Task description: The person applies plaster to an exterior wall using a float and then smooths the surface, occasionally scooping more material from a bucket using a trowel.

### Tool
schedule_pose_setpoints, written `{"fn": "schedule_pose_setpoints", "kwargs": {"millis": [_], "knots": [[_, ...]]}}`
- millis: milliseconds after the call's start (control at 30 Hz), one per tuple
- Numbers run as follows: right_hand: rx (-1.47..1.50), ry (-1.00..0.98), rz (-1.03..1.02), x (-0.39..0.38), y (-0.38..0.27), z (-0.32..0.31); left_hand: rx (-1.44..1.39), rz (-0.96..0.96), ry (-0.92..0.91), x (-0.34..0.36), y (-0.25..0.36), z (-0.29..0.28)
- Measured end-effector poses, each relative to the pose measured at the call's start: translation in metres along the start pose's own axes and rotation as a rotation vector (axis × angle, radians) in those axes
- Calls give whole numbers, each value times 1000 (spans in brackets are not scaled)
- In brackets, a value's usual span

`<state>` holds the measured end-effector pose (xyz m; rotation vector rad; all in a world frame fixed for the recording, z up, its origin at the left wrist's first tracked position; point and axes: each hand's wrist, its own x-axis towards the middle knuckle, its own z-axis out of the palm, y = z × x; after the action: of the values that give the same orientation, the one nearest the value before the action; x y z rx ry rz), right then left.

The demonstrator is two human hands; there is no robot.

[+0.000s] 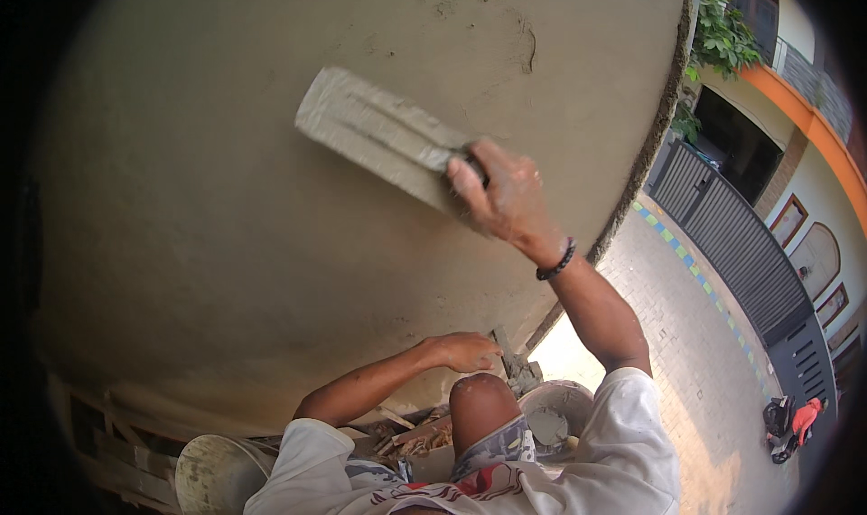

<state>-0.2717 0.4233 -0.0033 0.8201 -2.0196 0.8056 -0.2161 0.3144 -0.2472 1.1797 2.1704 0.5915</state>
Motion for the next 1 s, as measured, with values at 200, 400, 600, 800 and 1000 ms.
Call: {"fn": "schedule_pose_setpoints", "kwargs": {"millis": [200, 400, 600, 800, 1000], "knots": [[16, 265, 291, 180, 94, -201, -9, -51, 33, 10, 26, -12], [-235, 53, 72, 36, 61, -86, -8, -128, 5, 7, 10, 7], [-158, -357, 163, -179, 35, 89, 81, -231, -103, 30, -4, 35], [217, -115, 301, -138, 56, 21, 66, -212, -129, -43, -23, 48], [-32, 318, 406, 46, 236, -276, 15, -140, -49, -52, -5, 25]]}}
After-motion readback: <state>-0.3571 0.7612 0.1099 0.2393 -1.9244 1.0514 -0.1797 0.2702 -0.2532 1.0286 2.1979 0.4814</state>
